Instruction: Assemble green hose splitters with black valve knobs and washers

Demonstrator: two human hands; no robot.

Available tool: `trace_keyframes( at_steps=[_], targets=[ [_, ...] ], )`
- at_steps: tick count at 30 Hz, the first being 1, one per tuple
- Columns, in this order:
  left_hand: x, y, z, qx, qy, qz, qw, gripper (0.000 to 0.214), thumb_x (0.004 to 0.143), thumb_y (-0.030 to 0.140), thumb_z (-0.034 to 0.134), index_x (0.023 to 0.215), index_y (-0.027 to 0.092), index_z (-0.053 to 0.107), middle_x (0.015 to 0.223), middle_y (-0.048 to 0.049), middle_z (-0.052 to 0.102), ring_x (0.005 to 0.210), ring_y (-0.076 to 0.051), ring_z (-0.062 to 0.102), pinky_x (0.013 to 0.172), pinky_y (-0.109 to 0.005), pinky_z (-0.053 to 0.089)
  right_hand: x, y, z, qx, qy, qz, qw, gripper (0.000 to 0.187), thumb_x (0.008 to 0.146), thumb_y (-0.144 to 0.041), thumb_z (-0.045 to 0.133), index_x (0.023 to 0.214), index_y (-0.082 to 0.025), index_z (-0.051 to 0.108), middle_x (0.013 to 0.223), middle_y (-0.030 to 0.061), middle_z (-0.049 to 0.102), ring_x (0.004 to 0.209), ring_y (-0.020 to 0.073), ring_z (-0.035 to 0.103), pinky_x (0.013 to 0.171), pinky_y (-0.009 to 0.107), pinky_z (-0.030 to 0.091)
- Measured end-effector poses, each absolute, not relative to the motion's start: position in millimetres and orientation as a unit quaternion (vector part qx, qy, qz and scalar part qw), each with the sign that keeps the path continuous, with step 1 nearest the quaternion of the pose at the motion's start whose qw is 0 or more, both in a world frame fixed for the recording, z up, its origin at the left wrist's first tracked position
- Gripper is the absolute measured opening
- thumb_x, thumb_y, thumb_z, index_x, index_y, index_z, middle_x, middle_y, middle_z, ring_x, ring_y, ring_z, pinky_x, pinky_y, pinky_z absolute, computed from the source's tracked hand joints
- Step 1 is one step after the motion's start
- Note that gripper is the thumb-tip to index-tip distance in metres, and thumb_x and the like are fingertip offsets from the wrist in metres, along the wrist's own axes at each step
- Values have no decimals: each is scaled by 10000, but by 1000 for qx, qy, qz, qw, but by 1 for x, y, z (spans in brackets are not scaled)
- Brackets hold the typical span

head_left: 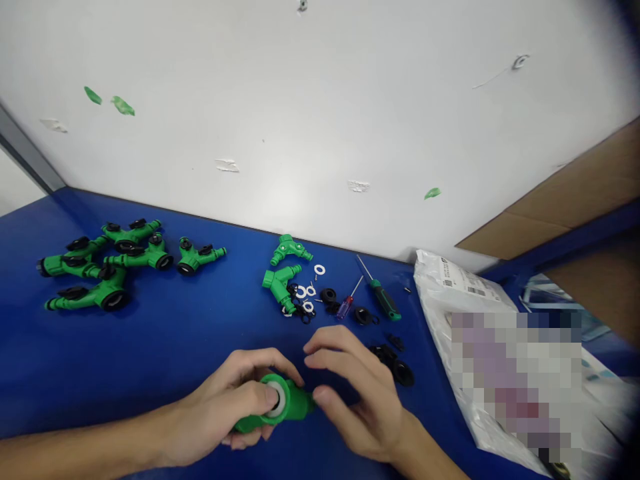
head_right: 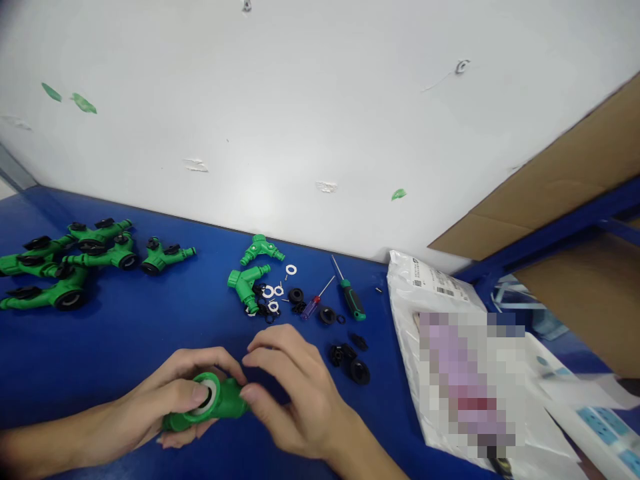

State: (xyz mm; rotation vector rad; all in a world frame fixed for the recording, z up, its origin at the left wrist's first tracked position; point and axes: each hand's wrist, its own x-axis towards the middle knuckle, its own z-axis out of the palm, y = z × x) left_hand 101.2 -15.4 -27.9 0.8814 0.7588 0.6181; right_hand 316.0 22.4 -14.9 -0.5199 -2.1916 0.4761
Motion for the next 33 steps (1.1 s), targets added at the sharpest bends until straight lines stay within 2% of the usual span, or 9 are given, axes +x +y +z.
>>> trace_keyframes(
  at_steps=[4, 8, 12, 17, 20, 23, 26, 30, 33],
  targets=[
    [104, -16, -27, 420, 375, 272, 780, 352, 889, 351, 472, 1115, 138, 638, 655, -32, 653, 430, -83, 446, 438, -219, 294, 334, 40, -10, -272, -851, 121, 432, 175, 936, -111, 505, 1049, -167, 627, 953, 110, 665, 896, 220, 650, 757, 367, 556],
    [106, -15, -23, 438, 390, 266, 765, 381, 905, 346, 484, 1128, 114, 688, 676, -61, 679, 488, -101, 481, 482, -235, 323, 350, 58, -11, -374, -816, 55, 437, 132, 952, -155, 517, 977, -196, 640, 922, 90, 677, 865, 219, 656, 748, 365, 545],
    [107, -16, -22, 456, 400, 255, 753, 385, 893, 319, 513, 1150, 103, 702, 685, -66, 685, 516, -113, 485, 513, -254, 362, 359, 71, -20, -434, -830, 5, 351, 166, 961, -240, 541, 1083, -191, 642, 1073, 122, 675, 1022, 264, 623, 876, 450, 521],
    [107, -17, -25, 446, 399, 263, 757, 399, 928, 373, 508, 1177, 120, 690, 705, -57, 681, 532, -114, 489, 530, -258, 362, 352, 80, -31, -437, -861, 19, 261, 417, 923, -261, 619, 1332, -197, 566, 1247, 136, 669, 1129, 334, 585, 877, 528, 478],
    [103, -18, -29, 419, 390, 259, 778, 453, 939, 436, 509, 1236, 126, 653, 781, -81, 707, 593, -136, 537, 571, -278, 388, 343, 83, -34, -437, -865, 27, 244, 341, 917, -203, 605, 1255, -202, 641, 1165, 128, 712, 1063, 329, 617, 857, 523, 466],
    [98, -20, -33, 445, 382, 256, 768, 542, 867, 458, 649, 1330, 185, 575, 939, -87, 713, 749, -175, 594, 664, -304, 439, 342, 86, -35, -441, -855, 35, 272, 258, 919, -163, 556, 1124, -193, 711, 1073, 123, 721, 992, 295, 643, 859, 494, 487],
    [97, -23, -36, 482, 394, 232, 748, 698, 758, 395, 789, 1380, 268, 499, 1039, -53, 683, 906, -201, 604, 802, -339, 467, 348, 87, -33, -449, -829, 49, 330, 255, 925, -197, 555, 1132, -197, 703, 1077, 116, 694, 963, 260, 655, 862, 445, 527],
    [102, -24, -36, 482, 438, 217, 727, 627, 821, 427, 719, 1375, 249, 486, 981, -31, 656, 862, -185, 605, 778, -326, 477, 351, 80, -25, -443, -799, 97, 395, 194, 942, -236, 575, 1076, -192, 708, 1013, 91, 677, 748, 170, 660, 689, 324, 572],
    [105, -21, -32, 503, 460, 210, 701, 577, 874, 457, 642, 1379, 230, 479, 931, -26, 637, 738, -154, 584, 680, -301, 475, 338, 61, -16, -399, -786, 176, 438, 113, 924, -228, 607, 985, -186, 693, 974, 83, 688, 784, 166, 680, 638, 272, 581]
  ],
)
